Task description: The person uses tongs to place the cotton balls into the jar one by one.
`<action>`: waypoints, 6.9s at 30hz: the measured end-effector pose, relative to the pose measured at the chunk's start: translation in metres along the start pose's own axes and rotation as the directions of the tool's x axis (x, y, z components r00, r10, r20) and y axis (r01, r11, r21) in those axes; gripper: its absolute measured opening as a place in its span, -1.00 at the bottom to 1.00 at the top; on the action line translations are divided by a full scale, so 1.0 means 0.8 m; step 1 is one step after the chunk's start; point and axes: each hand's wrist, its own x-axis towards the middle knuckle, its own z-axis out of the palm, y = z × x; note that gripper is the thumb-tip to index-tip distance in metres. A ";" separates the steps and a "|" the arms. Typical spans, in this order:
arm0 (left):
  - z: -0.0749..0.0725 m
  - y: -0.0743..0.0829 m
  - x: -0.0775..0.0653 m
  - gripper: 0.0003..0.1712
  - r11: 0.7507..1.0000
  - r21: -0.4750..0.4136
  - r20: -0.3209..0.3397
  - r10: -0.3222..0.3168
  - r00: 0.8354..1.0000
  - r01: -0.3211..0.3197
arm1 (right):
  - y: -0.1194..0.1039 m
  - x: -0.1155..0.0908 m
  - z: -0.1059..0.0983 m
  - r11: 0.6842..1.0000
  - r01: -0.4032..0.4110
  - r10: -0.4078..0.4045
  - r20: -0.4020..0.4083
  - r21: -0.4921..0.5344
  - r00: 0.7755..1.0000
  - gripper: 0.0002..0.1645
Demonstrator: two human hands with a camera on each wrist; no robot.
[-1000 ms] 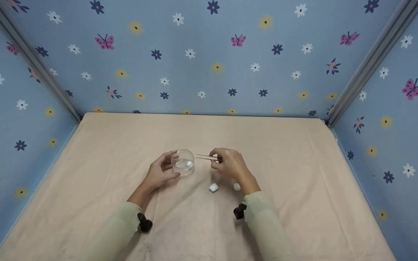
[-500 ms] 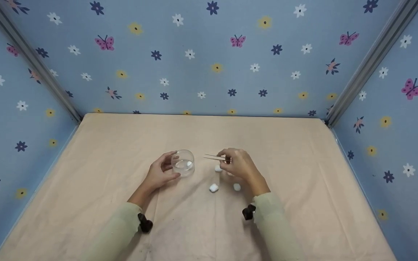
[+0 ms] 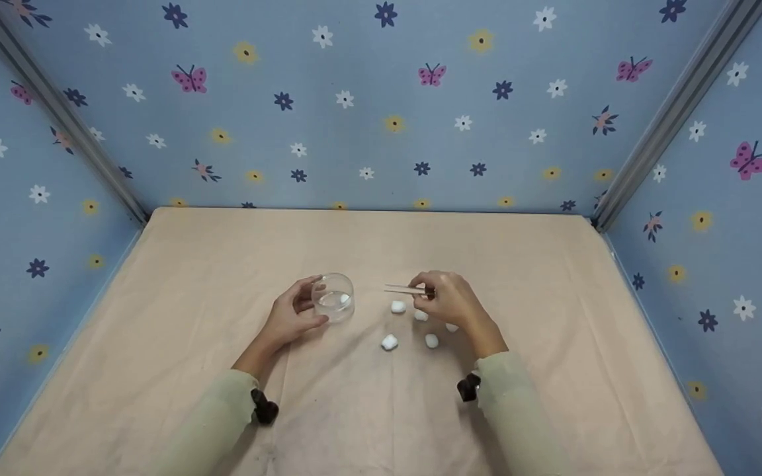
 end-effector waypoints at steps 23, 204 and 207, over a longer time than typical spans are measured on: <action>-0.001 0.005 -0.003 -0.02 1.000 -0.020 0.011 -0.018 1.000 0.018 | 0.013 -0.015 0.008 0.986 -0.141 0.150 0.103 -0.085 0.983 -0.81; 0.001 0.003 -0.001 -0.04 1.000 -0.019 0.005 -0.014 1.000 0.014 | -0.024 0.047 0.015 1.000 -0.015 0.015 -0.026 -0.018 1.000 -0.72; 0.001 0.004 -0.001 -0.04 1.000 -0.028 0.014 -0.010 1.000 0.010 | -0.016 0.043 0.014 1.000 -0.015 0.014 -0.043 -0.018 0.999 -0.72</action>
